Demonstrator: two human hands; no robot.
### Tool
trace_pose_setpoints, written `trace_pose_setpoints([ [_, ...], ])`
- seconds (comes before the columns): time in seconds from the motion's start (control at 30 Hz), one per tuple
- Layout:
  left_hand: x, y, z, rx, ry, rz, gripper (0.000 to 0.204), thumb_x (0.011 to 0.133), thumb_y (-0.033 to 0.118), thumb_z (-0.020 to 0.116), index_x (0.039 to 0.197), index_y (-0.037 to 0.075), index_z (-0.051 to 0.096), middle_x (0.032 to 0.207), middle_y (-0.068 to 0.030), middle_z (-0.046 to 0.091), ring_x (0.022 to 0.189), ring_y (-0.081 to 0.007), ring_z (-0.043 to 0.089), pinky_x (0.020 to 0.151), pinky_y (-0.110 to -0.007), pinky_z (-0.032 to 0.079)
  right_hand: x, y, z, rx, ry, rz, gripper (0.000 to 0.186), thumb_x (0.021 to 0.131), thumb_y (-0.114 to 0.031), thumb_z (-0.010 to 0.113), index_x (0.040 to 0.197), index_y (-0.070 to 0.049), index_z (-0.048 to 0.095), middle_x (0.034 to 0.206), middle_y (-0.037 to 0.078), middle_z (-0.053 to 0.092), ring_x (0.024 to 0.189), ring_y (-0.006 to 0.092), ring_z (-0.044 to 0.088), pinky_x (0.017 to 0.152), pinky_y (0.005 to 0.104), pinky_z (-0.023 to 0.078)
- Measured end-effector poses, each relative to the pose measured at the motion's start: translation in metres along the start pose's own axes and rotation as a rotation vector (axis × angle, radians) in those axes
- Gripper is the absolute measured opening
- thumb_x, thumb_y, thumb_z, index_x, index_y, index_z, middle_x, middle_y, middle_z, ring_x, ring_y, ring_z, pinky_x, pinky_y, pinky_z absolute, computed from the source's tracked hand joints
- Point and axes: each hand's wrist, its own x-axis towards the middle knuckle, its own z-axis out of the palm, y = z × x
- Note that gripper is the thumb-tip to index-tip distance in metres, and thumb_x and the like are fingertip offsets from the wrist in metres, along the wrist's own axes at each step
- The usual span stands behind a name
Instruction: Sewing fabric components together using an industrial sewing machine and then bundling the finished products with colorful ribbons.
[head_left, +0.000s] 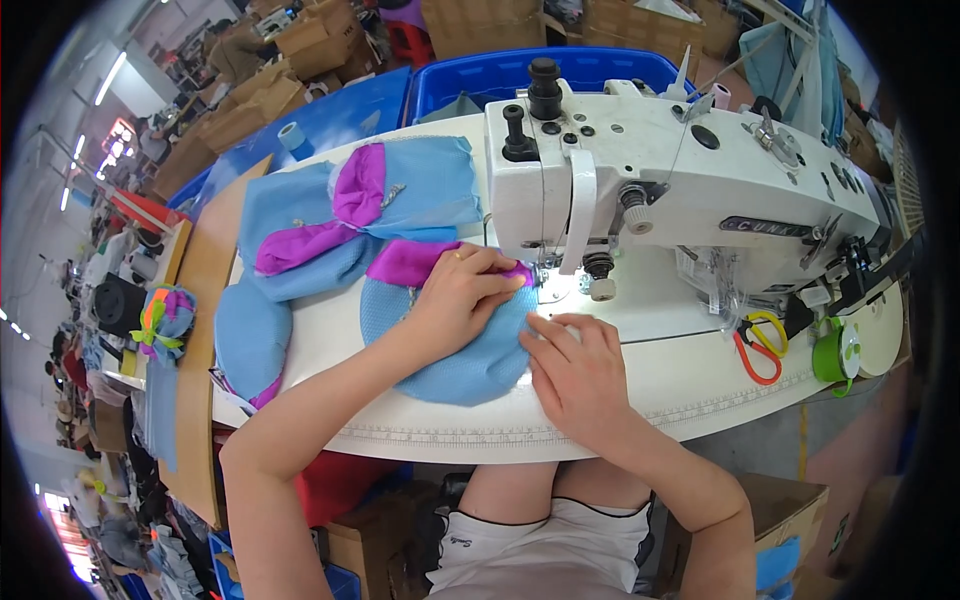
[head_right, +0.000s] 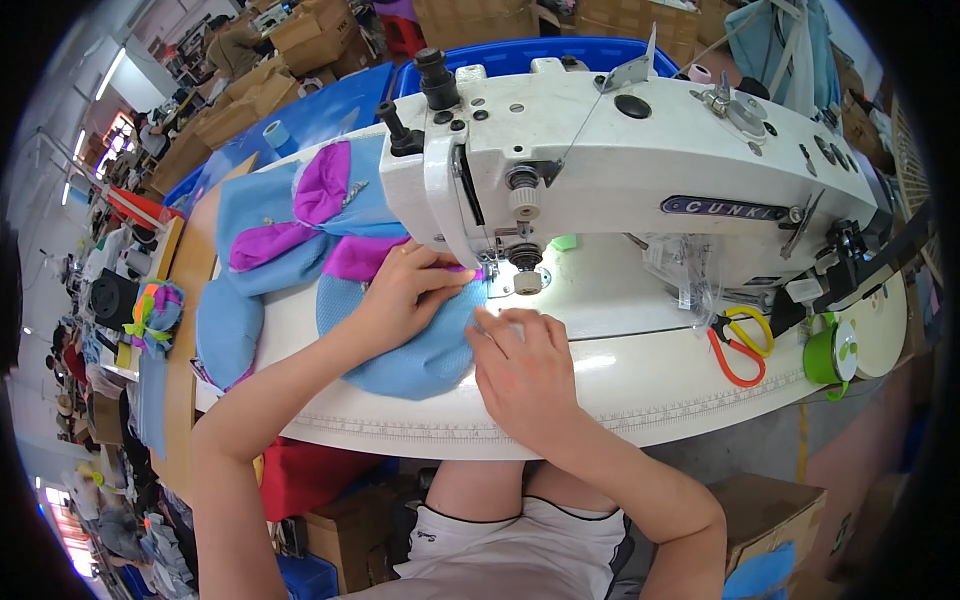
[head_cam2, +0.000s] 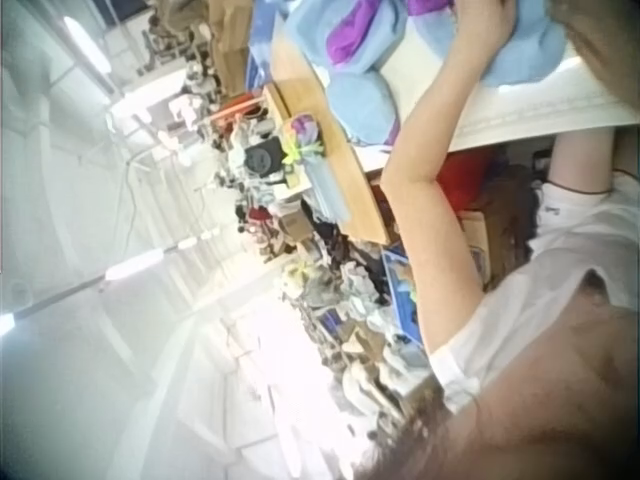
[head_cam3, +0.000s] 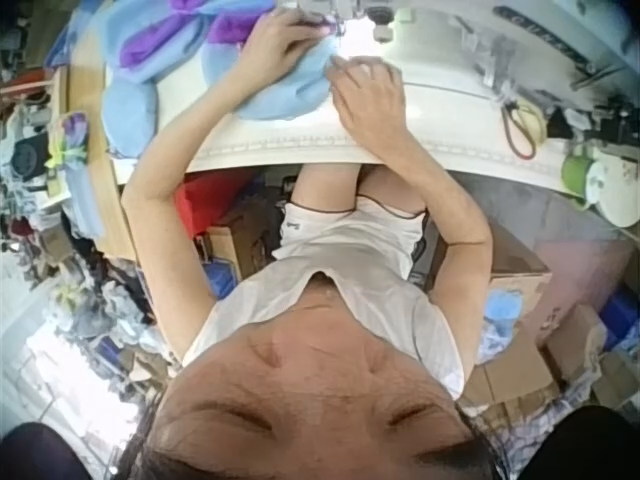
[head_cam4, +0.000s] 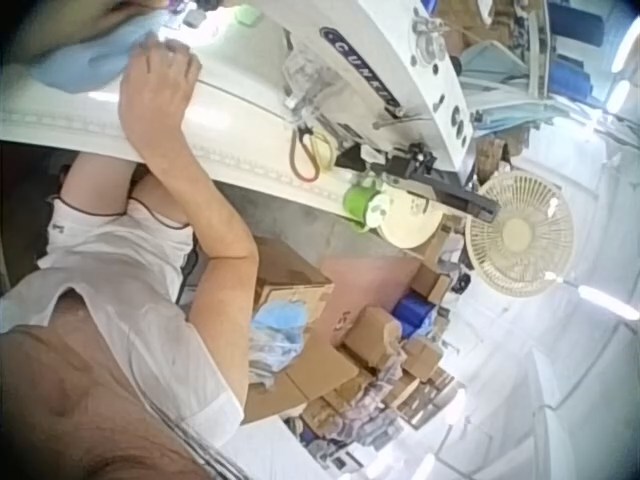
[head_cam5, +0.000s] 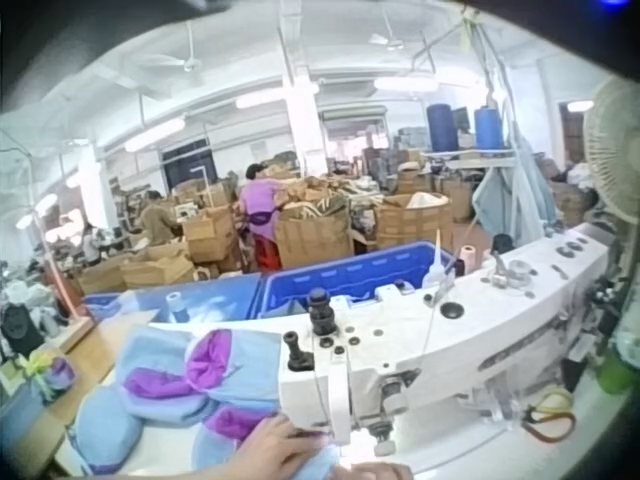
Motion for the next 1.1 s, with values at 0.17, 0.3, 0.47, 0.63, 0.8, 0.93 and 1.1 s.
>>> trace_pose_setpoints([
  [0.17, -0.036, 0.018, -0.022, -0.227, -0.232, 0.085, 0.023, 0.08, 0.003, 0.073, 0.102, 0.008, 0.077, 0.113, -0.0091, 0.067, 0.107, -0.0303, 0.061, 0.094, -0.041, 0.045, -0.001, -0.002, -0.004, 0.213, 0.064, 0.078, 0.03, 0.081, -0.008, 0.069, 0.112, -0.005, 0.068, 0.124, 0.007, 0.065, 0.11, 0.0283, 0.057, 0.09, 0.0392, 0.046],
  [0.3, -0.046, 0.05, -0.043, -0.527, -0.398, 0.12, 0.016, 0.075, 0.002, 0.073, 0.09, 0.005, 0.074, 0.102, -0.0096, 0.068, 0.103, -0.0301, 0.061, 0.092, -0.042, 0.047, 0.009, -0.009, -0.009, 0.235, 0.019, -0.071, 0.037, 0.087, -0.02, 0.069, 0.123, -0.01, 0.067, 0.143, 0.01, 0.053, 0.121, 0.0345, 0.052, 0.096, 0.0429, 0.045],
  [0.47, -0.066, 0.053, -0.068, -0.303, -0.068, -0.31, 0.021, 0.077, 0.007, 0.081, 0.097, 0.006, 0.074, 0.105, -0.0103, 0.068, 0.097, -0.0312, 0.065, 0.091, -0.039, 0.05, 0.005, -0.01, -0.008, 0.239, -0.12, -0.15, 0.034, 0.087, -0.027, 0.071, 0.117, -0.011, 0.069, 0.14, 0.012, 0.054, 0.122, 0.0339, 0.052, 0.097, 0.0456, 0.044],
  [0.63, -0.071, 0.005, -0.076, -0.255, -0.002, -0.75, 0.04, 0.081, 0.018, 0.083, 0.113, 0.001, 0.066, 0.103, -0.0095, 0.068, 0.098, -0.0199, 0.065, 0.086, -0.032, 0.051, 0.007, -0.01, -0.013, 0.34, -0.128, -0.252, 0.03, 0.085, -0.025, 0.074, 0.11, -0.009, 0.068, 0.13, 0.013, 0.059, 0.117, 0.0321, 0.055, 0.094, 0.0449, 0.045],
  [0.8, -0.052, 0.036, -0.071, -0.713, -0.339, -0.525, 0.029, 0.082, 0.006, 0.079, 0.108, 0.0, 0.067, 0.098, -0.0056, 0.071, 0.093, -0.0127, 0.064, 0.088, -0.028, 0.05, 0.002, -0.013, -0.012, 1.172, -0.088, 0.457, 0.045, 0.095, -0.021, 0.068, 0.134, -0.003, 0.053, 0.122, 0.011, 0.061, 0.115, 0.0221, 0.059, 0.095, 0.0324, 0.047],
  [0.93, -0.027, 0.062, -0.07, -0.615, -0.44, -0.427, 0.026, 0.08, 0.004, 0.079, 0.102, 0.002, 0.065, 0.099, -0.0059, 0.069, 0.095, -0.0133, 0.063, 0.089, -0.03, 0.049, 0.006, 0.002, -0.017, 1.514, -0.464, 0.598, 0.042, 0.103, -0.022, 0.06, 0.138, 0.0, 0.051, 0.113, 0.005, 0.065, 0.103, 0.0098, 0.061, 0.091, 0.0266, 0.049],
  [1.1, -0.022, 0.054, -0.068, -0.715, -0.595, -0.332, 0.026, 0.083, 0.003, 0.076, 0.102, 0.0, 0.06, 0.095, -0.0069, 0.066, 0.092, -0.0137, 0.062, 0.083, -0.03, 0.05, 0.012, 0.009, -0.028, 1.528, -0.677, 0.646, 0.023, 0.099, -0.018, 0.066, 0.114, -0.002, 0.061, 0.101, 0.001, 0.065, 0.086, 0.0055, 0.06, 0.077, 0.021, 0.049],
])
